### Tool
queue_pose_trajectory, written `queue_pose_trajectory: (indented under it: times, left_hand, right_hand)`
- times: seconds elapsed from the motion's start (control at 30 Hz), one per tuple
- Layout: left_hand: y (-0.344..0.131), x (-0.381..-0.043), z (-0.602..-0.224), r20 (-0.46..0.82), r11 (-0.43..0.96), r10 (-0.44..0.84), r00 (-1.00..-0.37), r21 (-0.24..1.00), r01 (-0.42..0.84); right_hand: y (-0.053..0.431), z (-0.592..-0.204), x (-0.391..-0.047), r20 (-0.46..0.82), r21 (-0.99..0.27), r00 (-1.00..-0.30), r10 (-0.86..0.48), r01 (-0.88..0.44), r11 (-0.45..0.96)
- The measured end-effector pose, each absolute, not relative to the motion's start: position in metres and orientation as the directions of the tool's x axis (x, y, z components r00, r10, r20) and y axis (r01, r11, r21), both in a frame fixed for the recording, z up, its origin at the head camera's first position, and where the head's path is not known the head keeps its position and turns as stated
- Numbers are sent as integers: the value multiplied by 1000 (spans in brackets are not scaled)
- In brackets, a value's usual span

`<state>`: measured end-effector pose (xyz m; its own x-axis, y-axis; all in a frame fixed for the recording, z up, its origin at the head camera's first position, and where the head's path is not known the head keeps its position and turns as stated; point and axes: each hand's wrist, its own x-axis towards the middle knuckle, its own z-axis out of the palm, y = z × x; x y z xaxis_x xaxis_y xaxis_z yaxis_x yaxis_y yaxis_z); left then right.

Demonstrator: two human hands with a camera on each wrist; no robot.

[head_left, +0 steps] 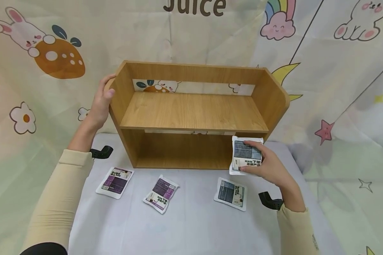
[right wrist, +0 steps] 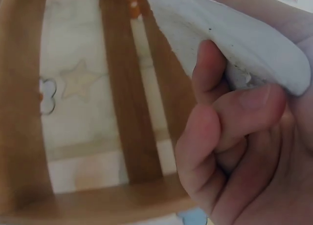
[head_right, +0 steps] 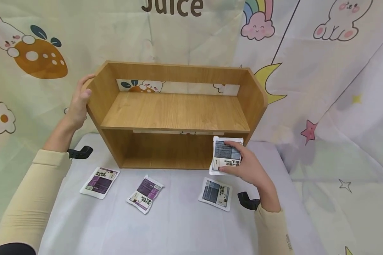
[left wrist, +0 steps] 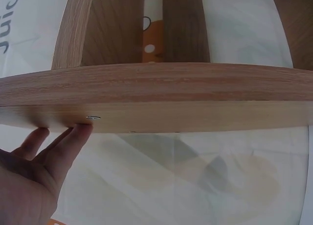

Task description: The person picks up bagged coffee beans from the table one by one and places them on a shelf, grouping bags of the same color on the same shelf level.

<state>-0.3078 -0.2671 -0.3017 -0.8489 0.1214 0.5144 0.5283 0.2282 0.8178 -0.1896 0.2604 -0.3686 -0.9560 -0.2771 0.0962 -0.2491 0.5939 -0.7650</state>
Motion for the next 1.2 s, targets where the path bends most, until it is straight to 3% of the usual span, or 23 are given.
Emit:
queue_pose_trajectory:
  times: [0.33,0.63,1.2]
  left_hand:
    - [-259,-310,-306,522,202,137,-842,817,540]
    - [-264,-308,-304,550,178,118,-827,807,563]
    - [-262,-308,-304,536,236,112,-837,804,546]
  right_hand:
    - [219,-329,-212,156,-757,-932,-327,-325,567]
    - [170,-298,-251,180,-756,-895,-408,-391,525]
    - [95,-283,-306,176,-784,-836,-519,-438,439]
